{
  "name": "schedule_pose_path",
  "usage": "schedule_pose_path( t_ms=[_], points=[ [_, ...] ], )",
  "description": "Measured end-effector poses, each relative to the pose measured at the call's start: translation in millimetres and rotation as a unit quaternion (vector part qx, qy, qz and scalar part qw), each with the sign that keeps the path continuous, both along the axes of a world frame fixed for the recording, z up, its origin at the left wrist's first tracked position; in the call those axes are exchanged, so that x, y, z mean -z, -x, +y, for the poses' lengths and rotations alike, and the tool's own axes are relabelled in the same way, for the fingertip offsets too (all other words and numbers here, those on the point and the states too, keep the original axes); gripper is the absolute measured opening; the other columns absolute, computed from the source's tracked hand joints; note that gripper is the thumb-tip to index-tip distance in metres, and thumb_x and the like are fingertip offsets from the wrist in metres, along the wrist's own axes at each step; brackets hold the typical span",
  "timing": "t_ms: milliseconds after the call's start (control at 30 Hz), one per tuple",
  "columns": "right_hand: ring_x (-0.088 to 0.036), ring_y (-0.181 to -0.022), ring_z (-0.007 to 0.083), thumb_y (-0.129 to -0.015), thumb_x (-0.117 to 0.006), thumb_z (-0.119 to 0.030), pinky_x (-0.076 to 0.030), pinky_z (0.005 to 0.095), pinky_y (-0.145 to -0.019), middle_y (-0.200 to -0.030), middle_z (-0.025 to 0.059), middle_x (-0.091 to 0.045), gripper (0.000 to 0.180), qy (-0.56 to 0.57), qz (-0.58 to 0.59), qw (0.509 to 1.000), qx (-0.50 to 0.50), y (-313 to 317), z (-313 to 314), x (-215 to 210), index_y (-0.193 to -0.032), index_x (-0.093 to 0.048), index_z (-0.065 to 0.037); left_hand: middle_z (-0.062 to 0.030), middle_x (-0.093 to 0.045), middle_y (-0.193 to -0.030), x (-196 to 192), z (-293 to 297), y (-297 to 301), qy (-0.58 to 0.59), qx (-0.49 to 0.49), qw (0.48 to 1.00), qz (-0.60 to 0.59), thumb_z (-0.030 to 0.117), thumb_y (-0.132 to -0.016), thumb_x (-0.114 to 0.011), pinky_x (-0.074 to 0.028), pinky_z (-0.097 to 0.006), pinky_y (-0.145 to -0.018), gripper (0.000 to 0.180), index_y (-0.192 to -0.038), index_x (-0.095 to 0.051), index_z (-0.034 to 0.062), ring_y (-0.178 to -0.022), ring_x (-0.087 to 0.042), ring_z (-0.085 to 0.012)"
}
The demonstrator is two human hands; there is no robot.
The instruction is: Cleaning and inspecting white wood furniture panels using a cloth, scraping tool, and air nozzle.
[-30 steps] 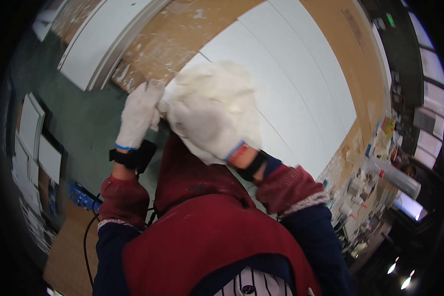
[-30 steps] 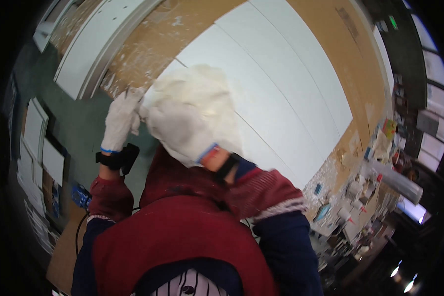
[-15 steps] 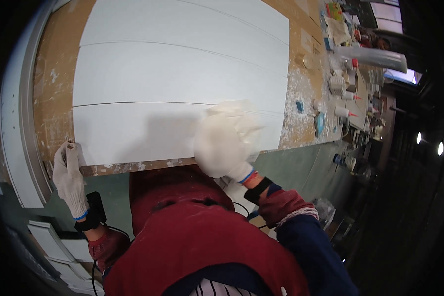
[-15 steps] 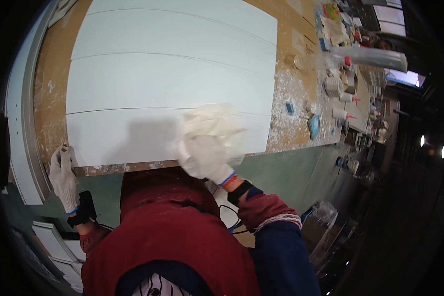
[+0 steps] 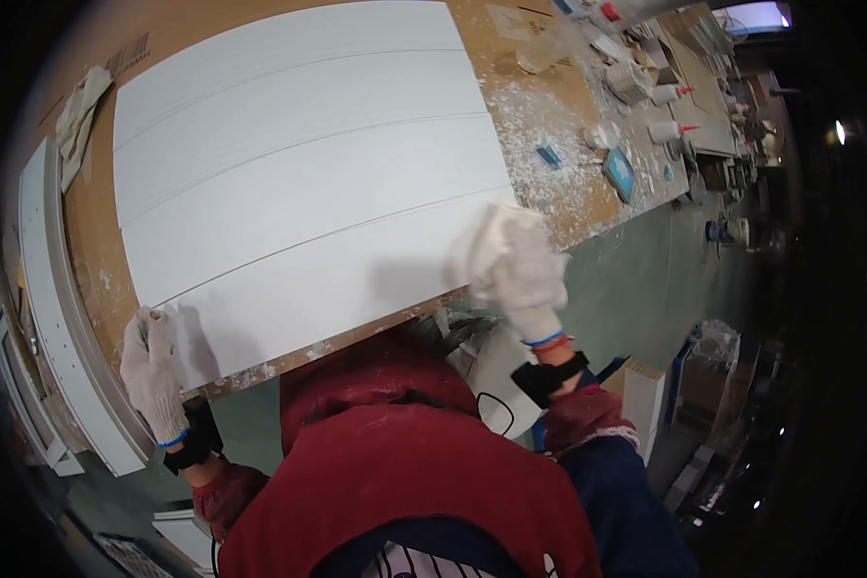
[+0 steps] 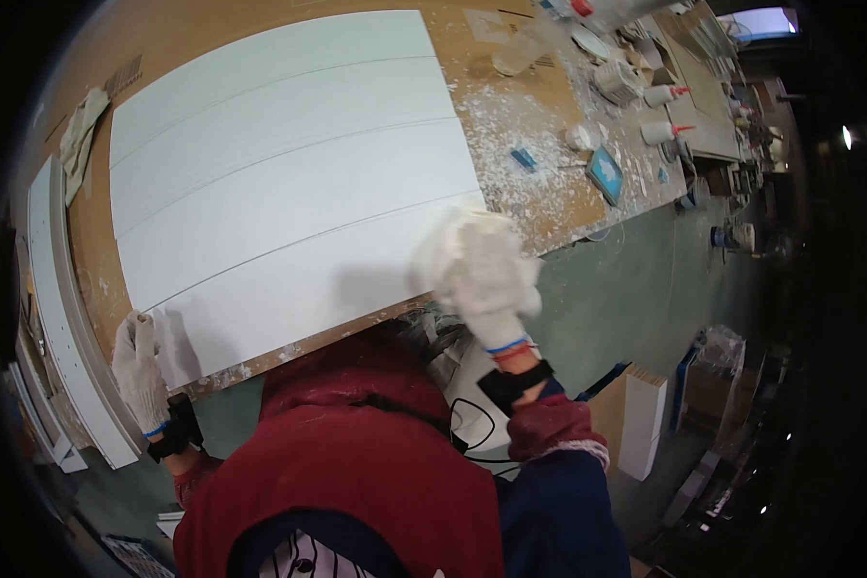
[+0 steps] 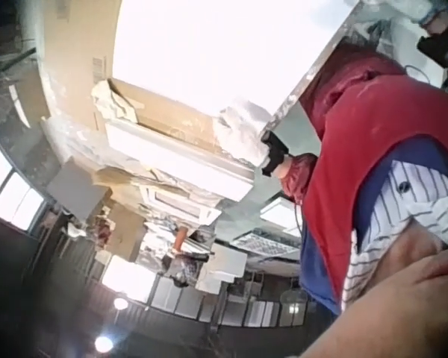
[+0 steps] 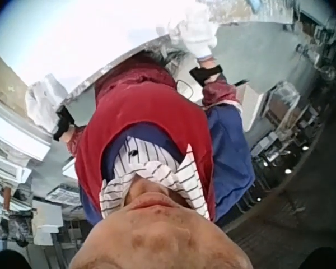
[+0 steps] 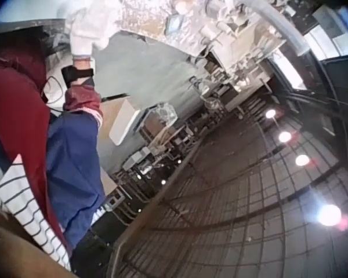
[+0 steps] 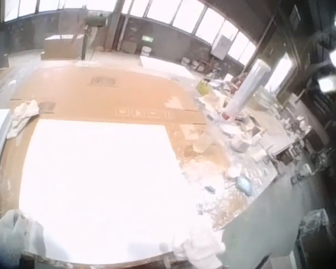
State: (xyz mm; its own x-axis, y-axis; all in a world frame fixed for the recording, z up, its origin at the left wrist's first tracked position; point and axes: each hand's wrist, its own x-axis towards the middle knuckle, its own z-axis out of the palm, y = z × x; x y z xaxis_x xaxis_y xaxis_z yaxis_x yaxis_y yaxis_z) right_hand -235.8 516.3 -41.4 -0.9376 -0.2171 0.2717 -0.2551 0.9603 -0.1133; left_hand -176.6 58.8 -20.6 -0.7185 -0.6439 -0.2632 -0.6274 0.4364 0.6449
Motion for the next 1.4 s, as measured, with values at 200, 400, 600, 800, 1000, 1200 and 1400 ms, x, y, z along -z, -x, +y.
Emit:
schedule_pose_path(
  t_ms=[200, 400, 600, 800, 1000, 1200, 1400],
  points=[
    [-0.061, -0.078, 0.0259, -0.082, -0.057, -0.022, -0.050, 0.0380, -0.063, -0.081, 0.0088, -0.057, 0.017, 0.116, -0.233, 0.929, -0.261, 25, -131, 8, -0.092, -0.054, -0.008, -0.0190, -0.069, -0.102, 39, 55, 44, 0.134, 0.219, 0.965, 0.046, 0.039, -0.090, -0.057, -0.049, -0.040, -0.079, 0.056, -0.135, -0.052, 0.0045, -0.091, -0.068, -0.0304],
    [-0.064, -0.078, 0.0278, -0.087, -0.056, -0.021, -0.052, 0.0409, -0.062, -0.093, 0.0132, -0.059, 0.020, 0.061, -0.159, 0.977, -0.128, 57, -55, 22, -0.100, -0.054, -0.006, -0.0236, -0.065, -0.115, 6, 104, 72, 0.111, 0.214, 0.958, -0.155, 0.044, -0.087, -0.058, -0.047, -0.043, -0.089, 0.071, -0.148, -0.036, 0.0151, -0.107, -0.062, -0.0398],
    [-0.063, -0.093, 0.0335, -0.086, -0.060, -0.025, -0.051, 0.0449, -0.076, -0.107, 0.0157, -0.057, 0.029, 0.065, -0.233, 0.965, 0.099, 70, 50, 20, -0.109, -0.053, -0.009, -0.0238, -0.063, -0.121, 24, 98, 67, 0.135, 0.189, 0.967, -0.107, 0.042, -0.086, -0.060, -0.045, -0.042, -0.093, 0.072, -0.148, -0.038, 0.0135, -0.112, -0.061, -0.0385],
    [-0.059, -0.105, 0.0367, -0.087, -0.056, -0.016, -0.048, 0.0395, -0.088, -0.120, 0.0174, -0.059, 0.037, 0.116, -0.192, 0.966, 0.128, 62, 129, 1, -0.124, -0.056, -0.011, -0.0234, -0.061, -0.125, 24, 103, 67, 0.135, 0.159, 0.972, -0.106, 0.042, -0.086, -0.060, -0.044, -0.040, -0.096, 0.072, -0.147, -0.038, 0.0122, -0.116, -0.059, -0.0373],
    [-0.052, -0.123, 0.0250, -0.101, -0.048, -0.017, -0.041, 0.0357, -0.106, -0.138, 0.0141, -0.051, 0.039, 0.671, -0.015, 0.724, 0.162, 59, 240, -39, -0.136, -0.046, 0.001, -0.0242, -0.063, -0.121, 34, 106, 66, 0.147, 0.139, 0.973, -0.109, 0.045, -0.086, -0.059, -0.045, -0.043, -0.091, 0.073, -0.147, -0.038, 0.0115, -0.112, -0.060, -0.0394],
    [-0.051, -0.125, 0.0249, -0.103, -0.044, -0.021, -0.044, 0.0376, -0.104, -0.140, 0.0149, -0.048, 0.046, 0.794, 0.061, 0.600, 0.077, 57, 342, -48, -0.144, -0.036, -0.001, -0.0255, -0.065, -0.111, 23, 122, 72, 0.124, 0.134, 0.968, -0.173, 0.047, -0.086, -0.058, -0.046, -0.047, -0.085, 0.072, -0.145, -0.040, 0.0104, -0.103, -0.062, -0.0417],
    [-0.054, -0.121, 0.0261, -0.100, -0.049, -0.024, -0.047, 0.0391, -0.101, -0.137, 0.0117, -0.052, 0.043, 0.725, 0.104, 0.657, 0.176, 83, 351, -56, -0.138, -0.044, -0.003, -0.0245, -0.067, -0.104, 1, 148, 80, 0.091, 0.148, 0.970, -0.169, 0.046, -0.086, -0.058, -0.047, -0.046, -0.082, 0.064, -0.138, -0.048, 0.0089, -0.097, -0.064, -0.0405]
  ],
)
